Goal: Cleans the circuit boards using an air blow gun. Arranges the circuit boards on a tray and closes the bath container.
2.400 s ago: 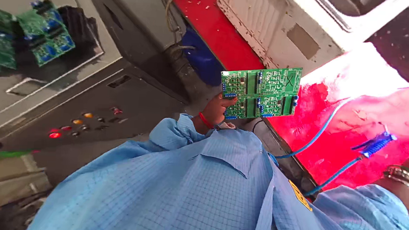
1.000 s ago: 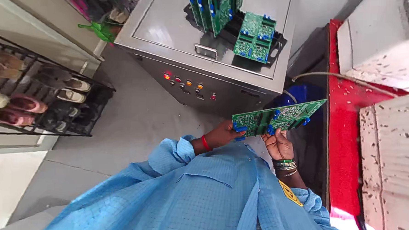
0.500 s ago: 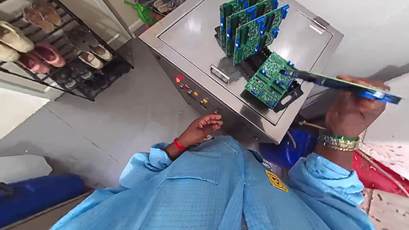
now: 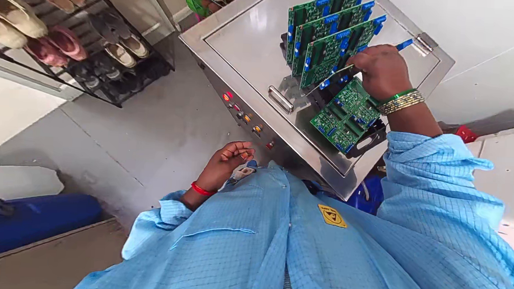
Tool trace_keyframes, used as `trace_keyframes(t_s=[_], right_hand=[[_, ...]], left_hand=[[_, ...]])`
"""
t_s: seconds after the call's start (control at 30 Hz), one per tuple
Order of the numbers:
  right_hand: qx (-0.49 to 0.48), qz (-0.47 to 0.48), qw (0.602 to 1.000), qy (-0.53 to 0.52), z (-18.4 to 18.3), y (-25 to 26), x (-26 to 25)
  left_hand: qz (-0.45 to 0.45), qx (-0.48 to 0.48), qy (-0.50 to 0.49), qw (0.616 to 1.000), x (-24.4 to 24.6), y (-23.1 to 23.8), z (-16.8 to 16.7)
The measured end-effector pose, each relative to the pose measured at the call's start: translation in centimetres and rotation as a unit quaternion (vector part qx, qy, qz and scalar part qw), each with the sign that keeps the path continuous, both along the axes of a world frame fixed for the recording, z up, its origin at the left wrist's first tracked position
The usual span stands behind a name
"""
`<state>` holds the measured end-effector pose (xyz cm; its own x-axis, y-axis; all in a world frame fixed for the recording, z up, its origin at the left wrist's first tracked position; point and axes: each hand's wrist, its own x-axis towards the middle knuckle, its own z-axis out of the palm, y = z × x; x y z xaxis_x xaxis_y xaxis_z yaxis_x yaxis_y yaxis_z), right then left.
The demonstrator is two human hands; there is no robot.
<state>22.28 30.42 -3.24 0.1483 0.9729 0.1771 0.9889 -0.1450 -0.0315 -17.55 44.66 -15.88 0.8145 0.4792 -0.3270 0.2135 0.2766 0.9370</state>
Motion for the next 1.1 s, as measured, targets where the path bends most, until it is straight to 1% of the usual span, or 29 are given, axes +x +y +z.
trace_keyframes(t_s=[0.2, 0.37, 0.53, 0.6, 0.67, 0.73, 0.8, 0.87, 0.93, 1.0, 1.1], right_hand=[[-0.065, -0.017, 0.998, 0.001, -0.3, 1.9, 0.6], [-0.121, -0.049, 0.991, 0.019, 0.2, 2.8, 0.5], [-0.145, -0.068, 0.987, 0.023, 0.7, 3.9, 1.1], [-0.15, -0.065, 0.986, 0.04, 0.8, 4.3, 1.5], [-0.126, -0.063, 0.987, 0.084, 0.9, 4.3, 2.1], [-0.074, -0.085, 0.988, 0.108, 1.2, 3.7, 2.4], [-0.019, -0.162, 0.982, 0.097, 1.9, 2.5, 1.8], [0.041, -0.257, 0.961, 0.095, 2.2, 0.8, 1.2], [0.067, -0.307, 0.941, 0.125, 1.5, -0.8, 1.2], [0.053, -0.305, 0.935, 0.171, 0.2, -1.5, 1.3], [0.048, -0.267, 0.943, 0.194, -0.9, -1.8, 1.2]], left_hand=[[0.024, -0.011, 0.003, 1.0, -0.2, 2.4, -0.2], [0.032, -0.025, 0.016, 0.999, 0.2, 3.8, -0.7], [0.032, -0.031, 0.025, 0.999, 0.9, 4.5, -1.1], [0.029, -0.033, 0.03, 0.999, 1.1, 4.7, -1.3], [0.023, -0.036, 0.034, 0.999, 1.3, 4.9, -1.5], [0.023, -0.038, 0.037, 0.998, 1.6, 5.1, -1.5], [0.025, -0.038, 0.041, 0.998, 1.8, 5.3, -1.5], [0.021, -0.037, 0.049, 0.998, 2.0, 5.4, -1.6], [0.014, -0.04, 0.054, 0.998, 2.3, 5.4, -1.8], [0.003, -0.037, 0.06, 0.998, 2.5, 5.4, -1.7], [-0.012, -0.036, 0.052, 0.998, 3.1, 5.3, -1.5]])
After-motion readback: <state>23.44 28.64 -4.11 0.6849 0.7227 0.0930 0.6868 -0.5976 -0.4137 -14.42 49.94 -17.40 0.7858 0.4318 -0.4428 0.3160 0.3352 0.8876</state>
